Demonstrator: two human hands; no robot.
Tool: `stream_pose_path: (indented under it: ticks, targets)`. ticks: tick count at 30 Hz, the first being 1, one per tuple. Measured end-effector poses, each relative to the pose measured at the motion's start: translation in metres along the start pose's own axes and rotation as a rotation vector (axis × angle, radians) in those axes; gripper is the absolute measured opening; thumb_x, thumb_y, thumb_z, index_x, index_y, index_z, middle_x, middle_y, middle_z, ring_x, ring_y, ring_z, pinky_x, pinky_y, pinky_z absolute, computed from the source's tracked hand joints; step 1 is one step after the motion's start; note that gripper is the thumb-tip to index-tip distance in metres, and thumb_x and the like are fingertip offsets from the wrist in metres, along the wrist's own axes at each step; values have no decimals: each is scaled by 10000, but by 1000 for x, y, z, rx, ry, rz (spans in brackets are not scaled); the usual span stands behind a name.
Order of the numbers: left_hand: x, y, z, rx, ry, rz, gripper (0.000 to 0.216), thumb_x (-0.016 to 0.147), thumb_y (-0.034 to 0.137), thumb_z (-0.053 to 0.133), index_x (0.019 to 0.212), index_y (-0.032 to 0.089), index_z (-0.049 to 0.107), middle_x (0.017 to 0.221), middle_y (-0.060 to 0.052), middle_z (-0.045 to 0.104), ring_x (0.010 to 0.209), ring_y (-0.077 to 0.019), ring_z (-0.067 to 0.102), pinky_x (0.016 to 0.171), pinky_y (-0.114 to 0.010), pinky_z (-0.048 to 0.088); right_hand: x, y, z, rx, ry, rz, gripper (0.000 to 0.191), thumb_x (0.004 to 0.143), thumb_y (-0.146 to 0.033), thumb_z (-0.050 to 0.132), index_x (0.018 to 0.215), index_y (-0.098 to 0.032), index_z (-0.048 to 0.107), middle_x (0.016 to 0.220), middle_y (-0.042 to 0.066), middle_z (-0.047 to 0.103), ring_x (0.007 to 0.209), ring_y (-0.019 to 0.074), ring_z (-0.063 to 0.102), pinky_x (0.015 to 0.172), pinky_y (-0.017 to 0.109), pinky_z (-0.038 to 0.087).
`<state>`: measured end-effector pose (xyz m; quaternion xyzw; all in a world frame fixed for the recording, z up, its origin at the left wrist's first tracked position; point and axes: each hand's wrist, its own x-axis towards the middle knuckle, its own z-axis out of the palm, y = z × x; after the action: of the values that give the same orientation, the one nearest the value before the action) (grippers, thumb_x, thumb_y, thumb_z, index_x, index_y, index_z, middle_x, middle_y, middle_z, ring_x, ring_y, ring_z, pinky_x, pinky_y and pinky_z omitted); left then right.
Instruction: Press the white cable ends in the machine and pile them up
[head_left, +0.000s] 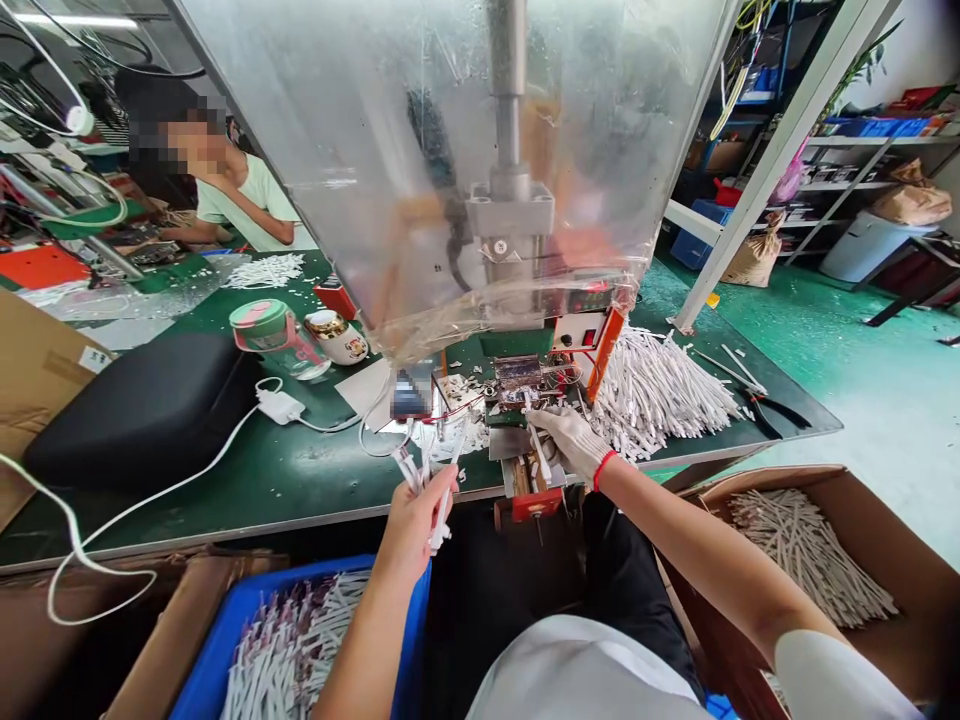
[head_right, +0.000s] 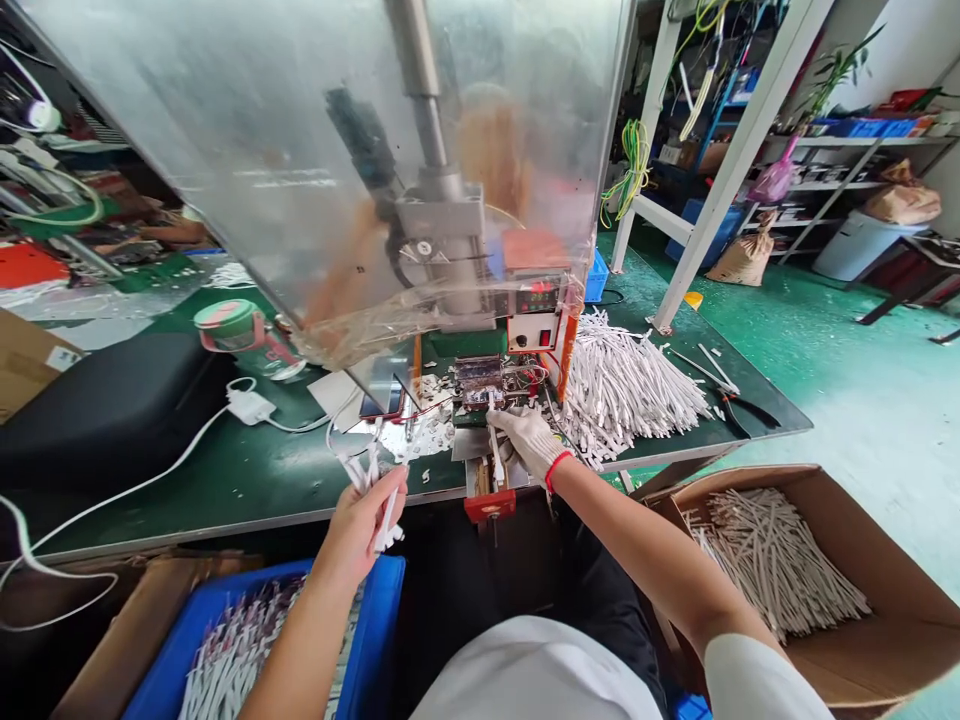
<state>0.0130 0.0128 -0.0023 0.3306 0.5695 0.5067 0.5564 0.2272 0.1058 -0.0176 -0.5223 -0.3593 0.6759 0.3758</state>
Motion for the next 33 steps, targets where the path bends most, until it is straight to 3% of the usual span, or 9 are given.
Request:
stream_pose_path:
  ticks: [4,9,14,16,20,26,28,29,33]
  targets:
    - [-4,-4,-6,28,13,-5,389,703,474,779,561,171,582,424,51,434,386,-67,356,392,-200,245,6,-2,-1,73,19,8,306,797,-340,729,722,-206,464,496,-55,522,329,61,403,303,193,278]
    - [-6,-4,0,68,-80,-38,378,729,499,761,607,167,627,436,38,486,366,-80,398,380,-206,265,9,2,-2,71,11,31,275,823,-337,697,749,-206,467,511,-51,531,337,62,398,316,193,272]
    - [-4,6,4,212,-234,31,367,780,484,730,611,163,670,408,35,473,371,-82,393,422,-220,331,-6,-16,-15,-209,-12,-81,354,847,-490,697,814,-205,490,543,-47,525,357,76,419,328,207,305]
    - [-1,12,6,267,-321,47,359,785,487,728,630,166,687,400,43,457,360,-79,381,422,-219,316,-25,-34,-23,-408,-86,-180,387,882,-562,643,840,-196,525,590,-32,543,387,76,435,343,203,311]
    - [7,22,16,367,-532,38,379,774,513,742,620,171,688,414,38,459,347,-79,375,390,-220,233,-70,-63,-30,-716,-448,-270,355,923,-518,597,850,-173,637,672,-2,594,501,94,520,423,189,369]
    - [5,26,24,344,-786,-134,364,776,545,761,723,189,708,409,62,379,354,-69,282,372,-221,152,-106,-57,-40,-620,-560,-197,336,928,-470,570,793,-169,627,658,-1,577,523,93,500,443,186,379]
    - [8,26,11,264,-768,-167,323,783,500,781,758,188,704,432,73,360,369,-55,246,379,-212,141,-103,-60,-65,-592,-460,-205,344,925,-488,564,806,-171,619,657,-2,576,513,92,491,438,190,371]
    - [11,26,3,205,-712,-175,301,792,474,785,773,188,696,447,77,360,377,-47,234,383,-203,146,-98,-64,-83,-603,-344,-214,345,928,-493,553,829,-170,624,671,5,592,513,97,499,441,198,375]
    - [26,21,-15,-29,-415,-189,303,755,386,836,872,197,630,575,64,473,437,-49,349,428,-171,281,-64,-76,-156,-870,360,-223,310,895,-433,612,950,-137,682,797,71,676,630,149,595,556,248,433]
